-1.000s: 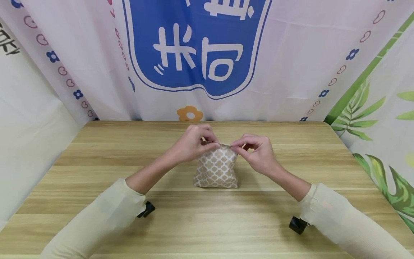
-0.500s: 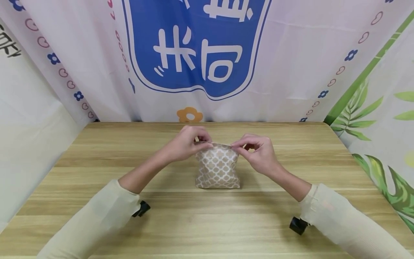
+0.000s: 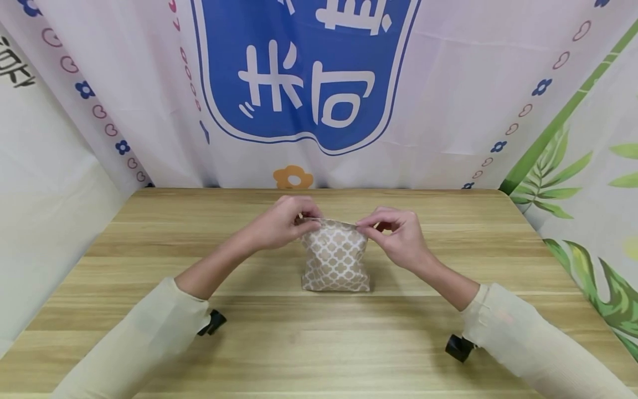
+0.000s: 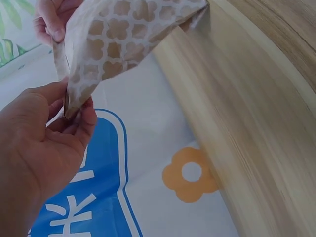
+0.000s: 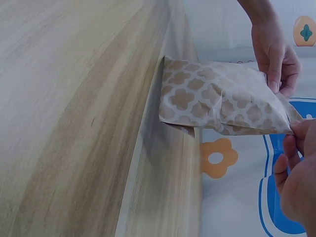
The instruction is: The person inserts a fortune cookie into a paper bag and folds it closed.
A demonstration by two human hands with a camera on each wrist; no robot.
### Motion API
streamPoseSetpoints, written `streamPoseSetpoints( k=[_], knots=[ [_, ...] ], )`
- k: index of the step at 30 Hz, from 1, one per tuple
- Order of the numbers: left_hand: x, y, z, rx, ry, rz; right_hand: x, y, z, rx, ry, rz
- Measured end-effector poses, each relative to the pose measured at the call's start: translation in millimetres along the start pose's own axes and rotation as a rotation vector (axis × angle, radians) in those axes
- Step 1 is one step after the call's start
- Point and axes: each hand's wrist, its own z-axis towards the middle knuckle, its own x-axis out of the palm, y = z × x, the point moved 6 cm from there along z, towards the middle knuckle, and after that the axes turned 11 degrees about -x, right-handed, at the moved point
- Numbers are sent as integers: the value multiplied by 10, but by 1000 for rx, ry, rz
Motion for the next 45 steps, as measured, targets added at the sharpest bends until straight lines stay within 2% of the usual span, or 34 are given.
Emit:
streamPoseSetpoints(
  k=[4,9,13,18,27,31,37,45],
  knots=[
    [-17,34,-20,0,0,6,7,-5,-2,8,4,7],
    [-55,47,-33,7,-11,-41,9,-14,-1,19,14,11],
    [-79,58,-49,-6,8,-58,-2,-19,2,29,16,8],
    [-107,43,-75,16,15,-53,-24,-34,1,50,10,2],
    [-116,45,-106,38,-85,24,-39,-71,6,78,13,-8],
    [-132,46,-114,50,-107,27,-48,-81,13,86,16,-14],
    [-159,32,-132,58,-91,10,-71,-106,14,100,12,-21],
    [-164,65,-138,24,-74,-17,-75,-110,7,121,4,-14]
  ],
)
